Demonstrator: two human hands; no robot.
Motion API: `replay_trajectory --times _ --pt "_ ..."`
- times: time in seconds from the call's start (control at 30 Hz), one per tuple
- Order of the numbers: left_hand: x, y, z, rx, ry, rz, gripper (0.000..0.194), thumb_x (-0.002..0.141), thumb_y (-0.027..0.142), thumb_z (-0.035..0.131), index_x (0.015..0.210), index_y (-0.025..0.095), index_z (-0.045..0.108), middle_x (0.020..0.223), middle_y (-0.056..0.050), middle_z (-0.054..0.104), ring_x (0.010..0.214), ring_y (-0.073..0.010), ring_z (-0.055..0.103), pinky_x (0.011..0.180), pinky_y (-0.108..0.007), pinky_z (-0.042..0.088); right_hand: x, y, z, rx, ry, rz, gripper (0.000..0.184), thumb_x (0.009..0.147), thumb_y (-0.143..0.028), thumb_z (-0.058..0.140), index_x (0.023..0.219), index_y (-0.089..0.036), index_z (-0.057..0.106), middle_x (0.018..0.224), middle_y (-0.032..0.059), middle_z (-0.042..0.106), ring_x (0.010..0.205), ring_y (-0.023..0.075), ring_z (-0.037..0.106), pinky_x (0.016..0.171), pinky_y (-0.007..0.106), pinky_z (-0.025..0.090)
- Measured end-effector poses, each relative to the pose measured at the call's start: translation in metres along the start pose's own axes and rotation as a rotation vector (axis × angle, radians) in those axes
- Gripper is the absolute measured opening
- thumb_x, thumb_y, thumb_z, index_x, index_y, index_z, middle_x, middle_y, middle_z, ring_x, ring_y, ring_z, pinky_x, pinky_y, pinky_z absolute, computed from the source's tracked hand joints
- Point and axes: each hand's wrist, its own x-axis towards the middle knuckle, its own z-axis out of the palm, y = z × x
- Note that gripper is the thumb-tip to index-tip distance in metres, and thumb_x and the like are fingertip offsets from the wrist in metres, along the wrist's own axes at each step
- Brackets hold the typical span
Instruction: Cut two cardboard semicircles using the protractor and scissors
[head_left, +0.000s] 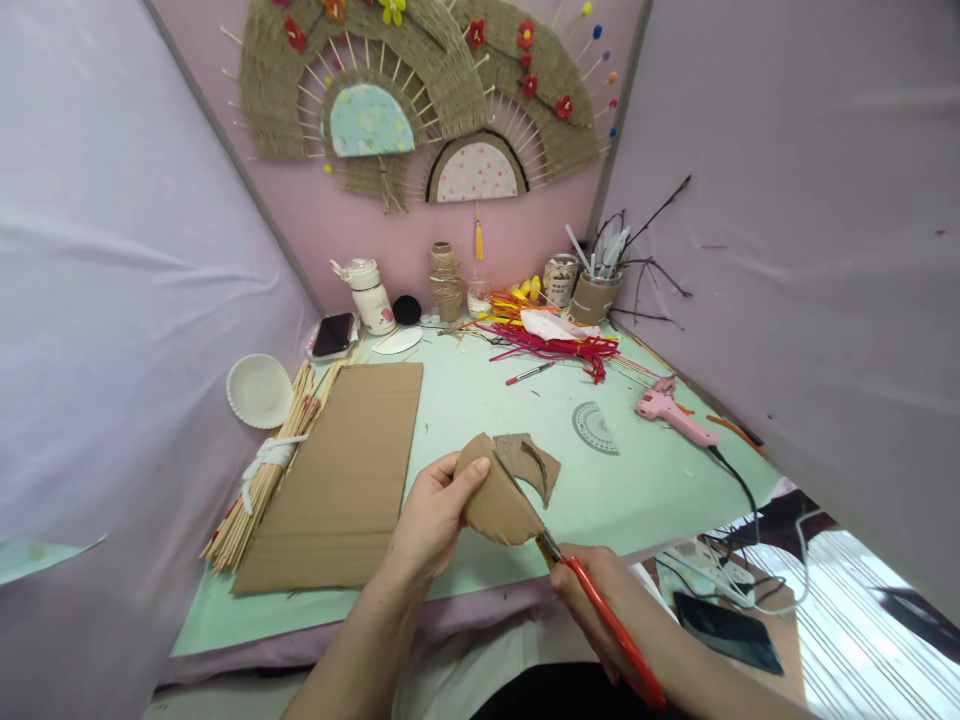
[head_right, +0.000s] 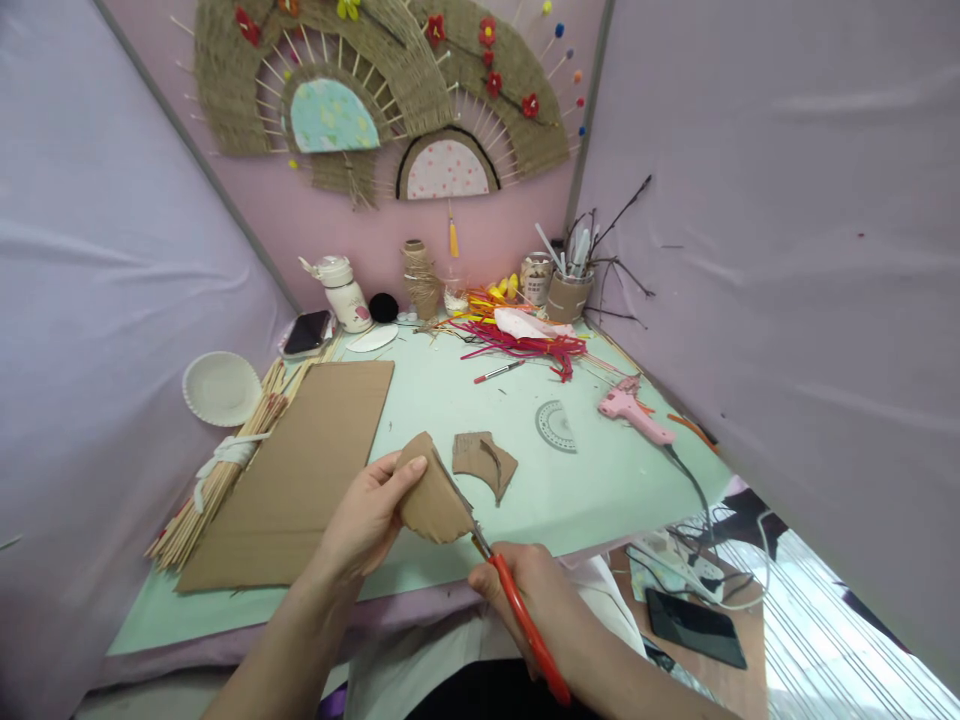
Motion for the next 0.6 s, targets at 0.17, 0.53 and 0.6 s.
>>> replay_trajectory --times 0.17,0.53,0.6 --pt "0.001 0.002 -0.003 0.055 -0.020 0.019 0.040 0.064 0.047 0.080 0.076 0.012 0.067 0.068 -0.001 0.060 0.060 -0.0093 0.049 0.055 -0.021 0.038 0.001 0.011 0.004 0.023 -0.082 -0.076 0.063 0.082 -0.082 0.026 0.072 -0.022 0.043 0.043 -0.0054 0.043 0.035 0.0115 0.044 0.037 0.022 0.028" --pt "-0.004 -0.016 0.001 0.068 -0.098 -0.056 0.039 0.067 0.048 0.077 0.075 0.012 0.064 0.067 -0.001 0.059 0.058 -0.0098 0.048 0.054 -0.022 0.035 -0.007 0.000 -0.009 -0.056 -0.126 -0.325 0.061 0.088 -0.076 0.017 0.078 -0.022 0.044 0.061 -0.0002 0.053 0.055 0.0147 0.049 0.053 0.026 0.041" --pt "-0.004 -0.016 0.001 0.076 -0.104 -0.056 0.039 0.067 0.049 0.077 0.075 0.012 0.064 0.067 -0.001 0.058 0.058 -0.0098 0.047 0.054 -0.022 0.034 -0.007 -0.002 -0.009 -0.076 -0.124 -0.321 0.060 0.088 -0.075 0.019 0.075 -0.022 0.043 0.060 -0.0006 0.052 0.055 0.0146 0.048 0.053 0.026 0.040"
